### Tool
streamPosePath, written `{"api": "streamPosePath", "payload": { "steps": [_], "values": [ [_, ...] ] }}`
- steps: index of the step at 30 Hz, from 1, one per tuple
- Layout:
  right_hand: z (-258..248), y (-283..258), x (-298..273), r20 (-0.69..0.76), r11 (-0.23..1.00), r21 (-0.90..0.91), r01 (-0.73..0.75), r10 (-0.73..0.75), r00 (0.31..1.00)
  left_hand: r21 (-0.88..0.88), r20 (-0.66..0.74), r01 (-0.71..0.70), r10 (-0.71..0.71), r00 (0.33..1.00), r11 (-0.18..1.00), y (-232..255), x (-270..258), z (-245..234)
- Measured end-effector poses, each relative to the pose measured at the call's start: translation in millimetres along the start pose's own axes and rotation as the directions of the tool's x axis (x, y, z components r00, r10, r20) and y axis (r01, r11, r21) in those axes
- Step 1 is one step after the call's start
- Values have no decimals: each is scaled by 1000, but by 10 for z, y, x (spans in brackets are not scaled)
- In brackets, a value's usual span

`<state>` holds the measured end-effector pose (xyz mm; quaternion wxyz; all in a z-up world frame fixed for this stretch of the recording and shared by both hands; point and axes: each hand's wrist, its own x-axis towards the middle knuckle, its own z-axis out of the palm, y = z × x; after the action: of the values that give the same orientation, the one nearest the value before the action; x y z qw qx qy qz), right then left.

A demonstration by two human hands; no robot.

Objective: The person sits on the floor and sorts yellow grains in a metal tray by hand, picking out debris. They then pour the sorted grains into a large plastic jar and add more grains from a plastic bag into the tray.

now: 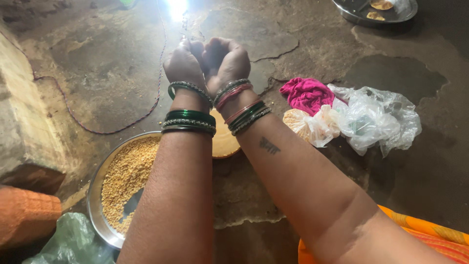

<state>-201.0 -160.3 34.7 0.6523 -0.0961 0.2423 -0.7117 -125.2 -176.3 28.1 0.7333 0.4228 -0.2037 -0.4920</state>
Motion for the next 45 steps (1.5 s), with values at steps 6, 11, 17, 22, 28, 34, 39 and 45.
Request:
{"api": "streamPosePath", "payload": {
  "steps": [6,11,17,22,28,34,39,45],
  "values": [
    [147,3,-318,275,983,180,-43,-8,961,-237,61,10,4,998,971,367,-259,-86],
    [446,345,-593,471,960,201,-195,80,879,-297,104,-134,171,980,945,839,-404,-485],
    [80,1396,-872,720,867,225,-445,160,676,-288,-127,-90,55,990,953,765,-507,-1607],
    [-854,2160,-1296,-28,888,-376,-266,276,961,59,-327,94,-70,943,994,50,-751,-2602],
    [-1444,2138,-1401,502,-151,-795,588,382,776,938,-120,106,23,992,329,-272,-983,-3516],
    [-1494,1968,-1565,521,-246,-325,913,759,390,981,124,-110,82,989,-159,-446,-993,-3949],
    [-1515,1989,-1526,499,-245,-303,921,783,373,952,47,-21,76,996,-305,-574,-989,-4041],
    [-1616,2096,-1274,637,-305,-326,895,628,446,953,47,7,171,984,-302,-617,-864,-4046]
  ]
}}
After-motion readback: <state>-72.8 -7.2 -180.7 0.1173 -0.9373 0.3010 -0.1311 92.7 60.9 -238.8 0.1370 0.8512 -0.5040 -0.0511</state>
